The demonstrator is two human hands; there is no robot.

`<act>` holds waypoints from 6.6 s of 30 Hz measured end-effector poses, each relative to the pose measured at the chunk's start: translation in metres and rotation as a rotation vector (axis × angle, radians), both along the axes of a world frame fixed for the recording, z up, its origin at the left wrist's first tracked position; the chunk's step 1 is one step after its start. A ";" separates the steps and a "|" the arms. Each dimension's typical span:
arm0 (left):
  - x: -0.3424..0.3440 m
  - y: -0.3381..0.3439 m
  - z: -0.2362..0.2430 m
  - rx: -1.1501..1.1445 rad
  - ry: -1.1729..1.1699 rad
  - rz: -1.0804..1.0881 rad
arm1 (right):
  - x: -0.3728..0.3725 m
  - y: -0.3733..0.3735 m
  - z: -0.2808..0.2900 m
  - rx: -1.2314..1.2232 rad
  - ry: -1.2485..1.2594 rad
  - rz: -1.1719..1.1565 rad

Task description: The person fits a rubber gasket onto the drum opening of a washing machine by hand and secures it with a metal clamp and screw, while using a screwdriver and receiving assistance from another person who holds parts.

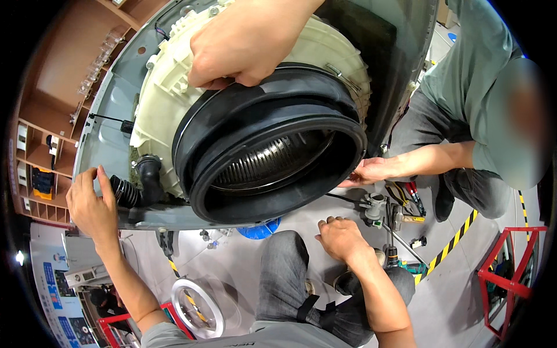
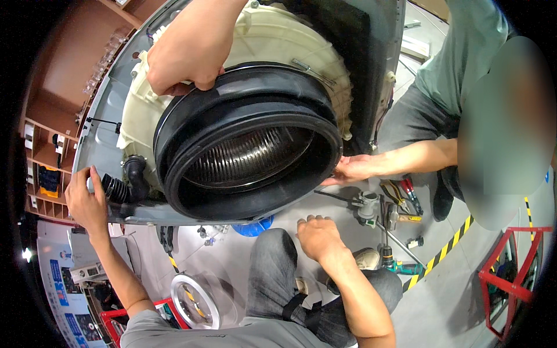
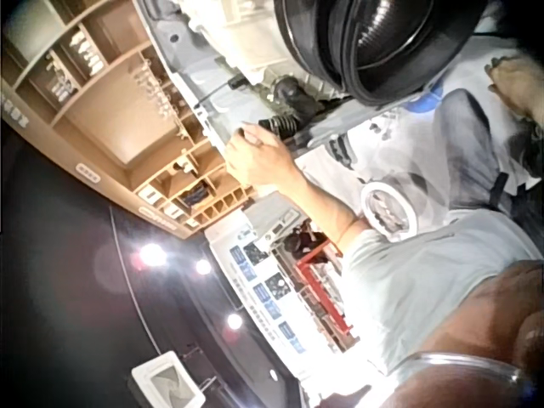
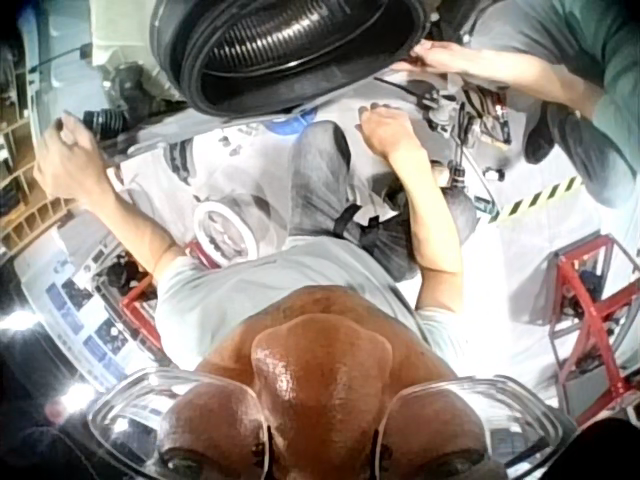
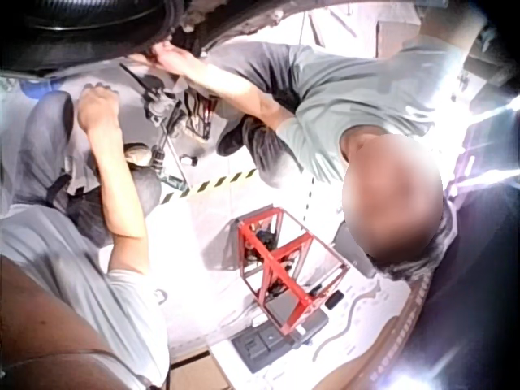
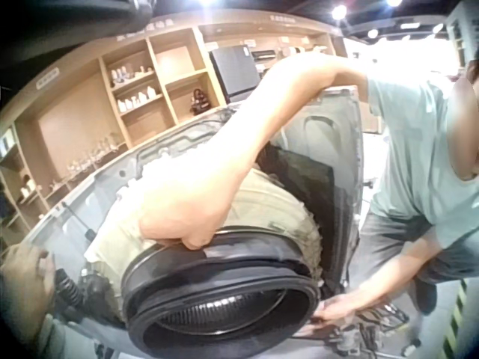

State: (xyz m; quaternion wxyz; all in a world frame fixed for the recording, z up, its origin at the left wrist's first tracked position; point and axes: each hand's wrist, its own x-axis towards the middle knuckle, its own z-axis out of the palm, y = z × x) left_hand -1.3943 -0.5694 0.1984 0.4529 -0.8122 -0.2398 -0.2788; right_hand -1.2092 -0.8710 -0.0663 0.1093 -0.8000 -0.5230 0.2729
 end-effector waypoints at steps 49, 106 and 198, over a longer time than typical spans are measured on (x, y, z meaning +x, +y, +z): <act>0.072 -0.079 -0.046 -0.795 0.072 -0.569 | -0.008 -0.013 -0.004 0.082 -0.074 -0.041; 0.122 -0.099 -0.078 -0.567 0.110 -0.476 | -0.015 -0.024 0.011 0.204 -0.137 -0.053; 0.032 0.014 -0.140 -0.701 -0.166 -0.357 | -0.089 -0.038 0.023 0.050 -0.152 0.190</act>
